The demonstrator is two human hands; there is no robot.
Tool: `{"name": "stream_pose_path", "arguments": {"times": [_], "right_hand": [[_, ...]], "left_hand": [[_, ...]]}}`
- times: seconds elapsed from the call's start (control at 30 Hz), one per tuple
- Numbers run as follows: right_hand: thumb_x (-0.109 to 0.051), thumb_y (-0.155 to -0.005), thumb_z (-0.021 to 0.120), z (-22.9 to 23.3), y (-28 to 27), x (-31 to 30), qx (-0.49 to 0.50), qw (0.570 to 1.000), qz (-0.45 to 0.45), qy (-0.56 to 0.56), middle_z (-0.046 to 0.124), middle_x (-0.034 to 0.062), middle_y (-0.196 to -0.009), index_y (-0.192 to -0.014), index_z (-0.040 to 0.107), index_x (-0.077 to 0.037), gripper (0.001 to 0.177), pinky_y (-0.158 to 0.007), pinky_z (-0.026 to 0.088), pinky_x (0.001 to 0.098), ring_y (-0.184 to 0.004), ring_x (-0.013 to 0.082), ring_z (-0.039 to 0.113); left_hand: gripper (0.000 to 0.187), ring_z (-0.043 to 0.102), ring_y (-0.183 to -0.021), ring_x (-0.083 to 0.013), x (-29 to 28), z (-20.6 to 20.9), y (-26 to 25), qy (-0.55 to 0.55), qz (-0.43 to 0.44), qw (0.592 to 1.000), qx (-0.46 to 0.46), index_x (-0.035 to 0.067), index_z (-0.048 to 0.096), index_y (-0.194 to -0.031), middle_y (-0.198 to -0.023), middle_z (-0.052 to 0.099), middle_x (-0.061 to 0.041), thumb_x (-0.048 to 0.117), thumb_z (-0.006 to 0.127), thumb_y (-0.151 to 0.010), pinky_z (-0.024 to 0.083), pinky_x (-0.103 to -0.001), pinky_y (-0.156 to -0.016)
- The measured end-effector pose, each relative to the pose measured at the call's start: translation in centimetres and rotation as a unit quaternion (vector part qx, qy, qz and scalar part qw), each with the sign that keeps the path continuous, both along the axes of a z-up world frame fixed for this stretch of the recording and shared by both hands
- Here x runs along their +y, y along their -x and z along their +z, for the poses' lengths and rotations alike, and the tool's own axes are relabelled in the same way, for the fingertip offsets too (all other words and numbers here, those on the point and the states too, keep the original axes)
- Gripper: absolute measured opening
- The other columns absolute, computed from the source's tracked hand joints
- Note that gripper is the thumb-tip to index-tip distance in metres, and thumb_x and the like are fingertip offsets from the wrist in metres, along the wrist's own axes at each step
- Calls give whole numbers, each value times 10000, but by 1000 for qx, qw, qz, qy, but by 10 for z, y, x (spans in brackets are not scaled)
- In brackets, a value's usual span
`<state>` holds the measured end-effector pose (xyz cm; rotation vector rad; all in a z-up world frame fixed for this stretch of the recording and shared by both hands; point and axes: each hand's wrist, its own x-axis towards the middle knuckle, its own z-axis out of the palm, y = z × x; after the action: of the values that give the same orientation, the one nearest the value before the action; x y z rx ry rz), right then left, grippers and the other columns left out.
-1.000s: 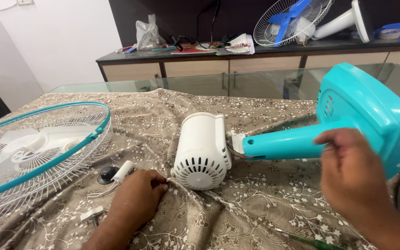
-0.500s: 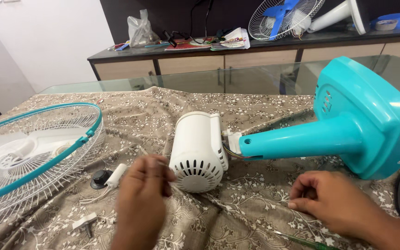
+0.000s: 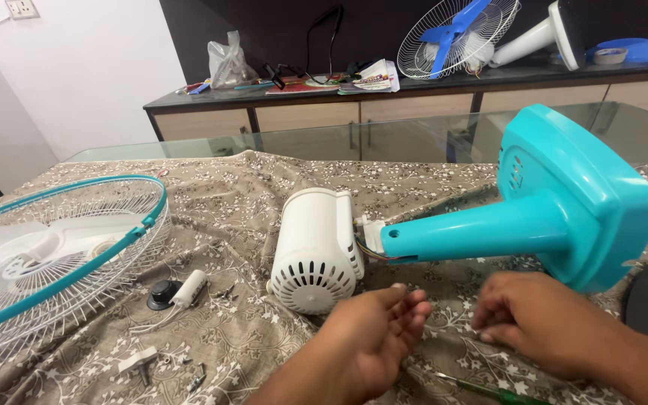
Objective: The person reassembles an electric fan by connecting the motor housing to the fan stand, securing it with a screw, and attaching the fan cage. The person uses a screwdriver to tighten the screw and aligns the components on a table.
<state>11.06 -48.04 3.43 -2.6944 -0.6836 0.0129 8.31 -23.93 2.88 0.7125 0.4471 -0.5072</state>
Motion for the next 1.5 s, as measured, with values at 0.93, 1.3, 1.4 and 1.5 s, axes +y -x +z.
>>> {"name": "stream_pose_path", "arguments": {"times": [0.93, 1.3, 1.4, 1.5], "right_hand": [[-157, -765, 794, 43, -56, 85, -227, 960, 20, -164, 784, 116, -915, -1002, 788, -98, 245, -733, 605, 368, -811, 240, 779], [-152, -759, 759, 42, -53, 86, -297, 941, 111, -121, 784, 66, -930, -891, 793, -96, 147, -813, 557, 419, -910, 285, 703], [-131, -753, 742, 41, -52, 84, -306, 934, 138, -122, 775, 70, -976, -917, 783, -82, 176, -855, 541, 425, -960, 294, 685], [-126, -747, 741, 39, -51, 82, -303, 934, 146, -121, 767, 71, -1016, -938, 772, -72, 201, -888, 536, 420, -1012, 298, 676]], "left_hand": [[326, 675, -982, -189, -26, -58, -56, 90, 57, 968, -229, 47, 597, -1208, -1106, 681, -82, -29, 589, -891, 582, -307, -887], [229, 657, -966, -216, -23, -56, -53, 113, 47, 965, -231, -6, 584, -1156, -1043, 665, -116, -4, 610, -928, 581, -338, -920], [251, 660, -969, -198, -23, -55, -52, 104, 49, 967, -227, 17, 594, -1173, -1054, 683, -98, 15, 598, -923, 574, -331, -905], [266, 669, -989, -205, -22, -51, -49, 115, 33, 967, -226, -5, 588, -1192, -1076, 693, -105, 38, 590, -929, 575, -333, -915]]}}
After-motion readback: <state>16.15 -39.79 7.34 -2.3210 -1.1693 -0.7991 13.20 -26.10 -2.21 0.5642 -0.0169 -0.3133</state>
